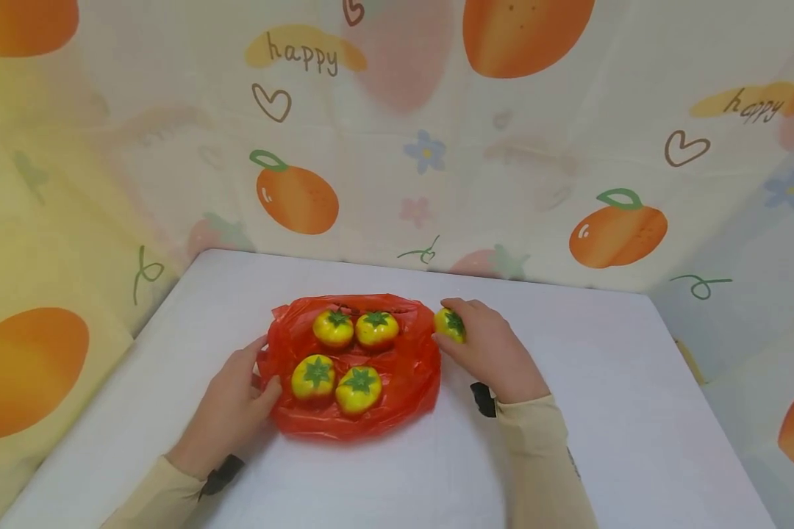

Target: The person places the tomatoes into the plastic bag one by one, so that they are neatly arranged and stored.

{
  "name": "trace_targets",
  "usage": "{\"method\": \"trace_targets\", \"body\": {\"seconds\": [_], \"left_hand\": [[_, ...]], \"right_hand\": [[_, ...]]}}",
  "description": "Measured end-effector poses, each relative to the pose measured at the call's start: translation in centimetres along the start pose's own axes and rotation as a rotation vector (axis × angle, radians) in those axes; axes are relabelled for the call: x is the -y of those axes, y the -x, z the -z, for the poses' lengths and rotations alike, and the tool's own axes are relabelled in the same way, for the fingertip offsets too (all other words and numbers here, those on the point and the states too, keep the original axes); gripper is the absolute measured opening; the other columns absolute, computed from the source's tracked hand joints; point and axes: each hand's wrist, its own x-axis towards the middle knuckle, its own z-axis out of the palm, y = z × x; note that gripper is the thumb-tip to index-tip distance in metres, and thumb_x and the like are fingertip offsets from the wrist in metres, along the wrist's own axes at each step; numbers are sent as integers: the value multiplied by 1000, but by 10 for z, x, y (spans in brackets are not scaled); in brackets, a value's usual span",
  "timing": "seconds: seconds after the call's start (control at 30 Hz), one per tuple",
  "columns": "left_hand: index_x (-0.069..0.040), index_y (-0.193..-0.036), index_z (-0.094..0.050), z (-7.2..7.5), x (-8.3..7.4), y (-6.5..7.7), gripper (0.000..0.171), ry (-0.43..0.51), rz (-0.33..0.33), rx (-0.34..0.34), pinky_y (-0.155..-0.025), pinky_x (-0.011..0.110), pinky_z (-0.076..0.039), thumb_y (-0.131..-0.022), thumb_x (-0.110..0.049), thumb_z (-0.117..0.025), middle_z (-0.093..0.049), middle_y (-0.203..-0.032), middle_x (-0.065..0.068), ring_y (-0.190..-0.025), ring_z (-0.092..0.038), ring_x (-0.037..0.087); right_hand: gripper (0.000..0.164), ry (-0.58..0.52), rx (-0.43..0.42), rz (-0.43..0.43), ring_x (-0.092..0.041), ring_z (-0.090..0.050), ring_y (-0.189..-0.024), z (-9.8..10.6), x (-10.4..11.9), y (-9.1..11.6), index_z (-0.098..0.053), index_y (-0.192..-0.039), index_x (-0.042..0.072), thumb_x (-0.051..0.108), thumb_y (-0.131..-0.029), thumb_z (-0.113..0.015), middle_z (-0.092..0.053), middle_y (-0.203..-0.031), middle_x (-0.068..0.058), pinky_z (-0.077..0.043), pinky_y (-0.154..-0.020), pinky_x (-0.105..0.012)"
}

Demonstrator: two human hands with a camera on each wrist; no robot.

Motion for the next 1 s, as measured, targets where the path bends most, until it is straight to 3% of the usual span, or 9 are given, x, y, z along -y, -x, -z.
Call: {"method": "trace_targets", "body": {"seconds": [0.3,0.57,0.77,1.0], "left_hand": [[-2,-165,-35,1,0,2,75,10,-8,0,-80,34,-62,-101,-20,-68,-60,-138,21,-97,-58,24],[-1,-165,-36,-2,0,0,75,1,-10,-11,-78,30,-60,-100,-21,-69,-60,-135,20,-95,-58,23],[-2,-165,-36,-4,-1,0,76,2,-19,-9,-76,28,-59,-100,-21,-70,-60,-133,19,-93,-57,22],[-1,-165,-35,-2,1,2,75,2,-15,-16,-77,31,-60,-101,-21,-68,-60,-132,19,-93,-57,23]], "right_hand": [[63,-4,8,153,-34,-58,-142,9,69,-11,-57,-156,17,39,-100,-75,-60,-155,-10,-51,-118,-56],[59,-18,79,287,-21,-65,-127,-22,120,-22,-60,-152,23,44,-100,-75,-66,-143,-1,-58,-110,-44],[63,-19,160,239,-20,-61,-130,-44,126,-22,-56,-157,26,44,-100,-75,-62,-149,-2,-59,-109,-46],[62,3,150,185,-19,-61,-132,-54,109,-19,-58,-155,24,42,-99,-76,-61,-152,-2,-58,-110,-45]]}}
